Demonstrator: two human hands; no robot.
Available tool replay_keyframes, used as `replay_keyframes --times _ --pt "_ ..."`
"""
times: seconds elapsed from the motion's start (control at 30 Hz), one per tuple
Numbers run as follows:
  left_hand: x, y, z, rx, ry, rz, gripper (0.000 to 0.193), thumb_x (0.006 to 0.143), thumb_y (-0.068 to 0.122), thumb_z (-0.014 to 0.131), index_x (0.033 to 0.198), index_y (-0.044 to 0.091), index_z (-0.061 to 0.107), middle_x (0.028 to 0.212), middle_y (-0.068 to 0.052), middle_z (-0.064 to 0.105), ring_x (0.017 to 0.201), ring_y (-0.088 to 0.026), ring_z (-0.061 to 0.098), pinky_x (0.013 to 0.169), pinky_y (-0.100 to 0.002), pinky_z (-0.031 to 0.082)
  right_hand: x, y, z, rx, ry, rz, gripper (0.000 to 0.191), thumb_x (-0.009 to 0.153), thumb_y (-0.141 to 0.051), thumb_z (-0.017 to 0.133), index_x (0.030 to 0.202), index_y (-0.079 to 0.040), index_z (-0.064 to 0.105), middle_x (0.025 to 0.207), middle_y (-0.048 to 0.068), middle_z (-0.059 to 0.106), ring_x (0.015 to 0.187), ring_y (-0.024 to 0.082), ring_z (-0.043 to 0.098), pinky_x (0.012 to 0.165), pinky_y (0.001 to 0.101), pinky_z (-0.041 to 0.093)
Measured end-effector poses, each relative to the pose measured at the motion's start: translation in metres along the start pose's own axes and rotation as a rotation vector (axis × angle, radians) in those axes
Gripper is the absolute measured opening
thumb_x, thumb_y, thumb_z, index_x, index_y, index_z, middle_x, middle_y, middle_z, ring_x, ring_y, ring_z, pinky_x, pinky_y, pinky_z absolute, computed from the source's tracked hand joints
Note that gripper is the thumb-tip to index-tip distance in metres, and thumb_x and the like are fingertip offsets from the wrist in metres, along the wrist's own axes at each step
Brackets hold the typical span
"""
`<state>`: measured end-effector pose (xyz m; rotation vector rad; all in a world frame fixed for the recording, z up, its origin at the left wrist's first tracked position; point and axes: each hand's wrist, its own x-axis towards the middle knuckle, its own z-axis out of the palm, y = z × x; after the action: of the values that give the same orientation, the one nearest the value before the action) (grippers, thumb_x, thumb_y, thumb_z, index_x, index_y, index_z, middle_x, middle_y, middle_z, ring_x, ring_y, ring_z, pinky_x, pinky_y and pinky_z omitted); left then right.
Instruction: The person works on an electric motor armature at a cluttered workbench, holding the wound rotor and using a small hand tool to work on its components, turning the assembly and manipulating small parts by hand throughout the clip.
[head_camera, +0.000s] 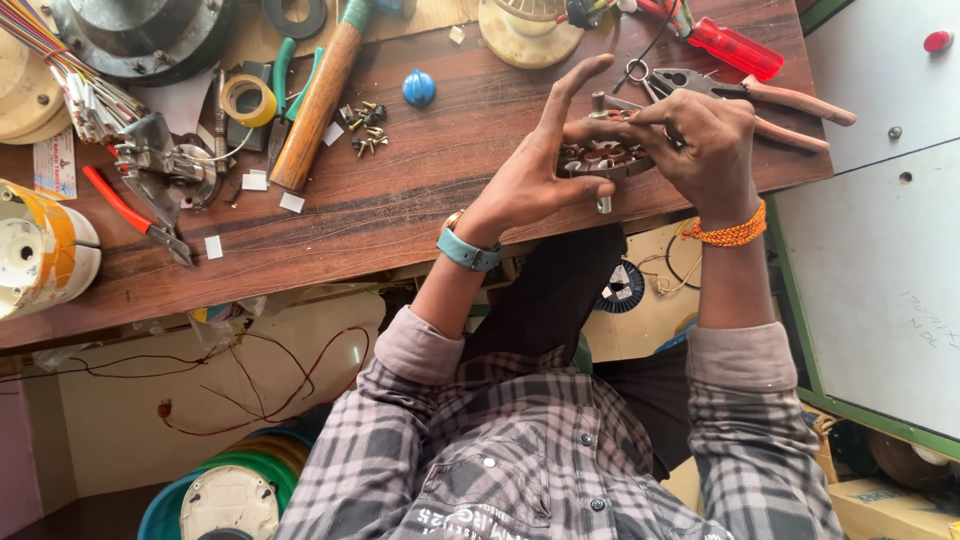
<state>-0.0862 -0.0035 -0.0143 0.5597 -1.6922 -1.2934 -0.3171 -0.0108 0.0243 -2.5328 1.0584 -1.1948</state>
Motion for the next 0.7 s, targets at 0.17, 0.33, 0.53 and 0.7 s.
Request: replay_keyframes --times 0.17,0.33,0.53,0.7 --pt "0.003 -0.003 -0.002 -0.004 -0.067 0.022 0.118 0.084 0.029 0.094 0.165 0.021 0.008 0.173 -0.008 0.019 0.150 -0.029 0.052 0.126 -0.052 0.043 0.013 -0.003 -0.004 -0.041 -0.058 -0.094 0.022 0.099 -0.010 0.089 0.098 -0.002 0.068 0.085 0.007 0.070 0.070 0.019 0.068 0.061 0.0307 0.047" --pt "0.004 -0.002 -0.002 -0.049 -0.075 0.043 0.116 0.083 0.030 0.094 0.166 0.021 0.012 0.172 -0.007 0.023 0.144 -0.027 0.054 0.125 -0.050 0.046 0.015 -0.016 -0.006 -0.063 -0.031 -0.074 0.018 0.101 -0.010 0.086 0.100 -0.003 0.070 0.088 0.008 0.072 0.070 0.017 0.068 0.061 0.0296 0.048" --pt "0.003 0.004 0.006 0.036 -0.013 0.010 0.112 0.084 0.021 0.094 0.167 0.021 0.019 0.134 -0.005 0.061 0.113 -0.016 0.069 0.114 -0.039 0.059 -0.023 -0.050 0.002 0.030 0.146 0.200 0.016 0.102 -0.012 0.085 0.102 -0.004 0.071 0.085 0.004 0.069 0.068 0.008 0.061 0.058 0.0244 0.044" --pt "0.004 0.012 0.013 0.171 0.053 0.149 0.095 0.090 0.014 0.084 0.162 0.021 0.023 0.148 -0.005 0.052 0.112 -0.015 0.070 0.118 -0.038 0.058 -0.056 -0.067 0.023 0.128 0.367 0.423 0.020 0.100 -0.015 0.086 0.099 -0.004 0.069 0.076 -0.003 0.057 0.066 0.003 0.046 0.058 0.0210 0.035"
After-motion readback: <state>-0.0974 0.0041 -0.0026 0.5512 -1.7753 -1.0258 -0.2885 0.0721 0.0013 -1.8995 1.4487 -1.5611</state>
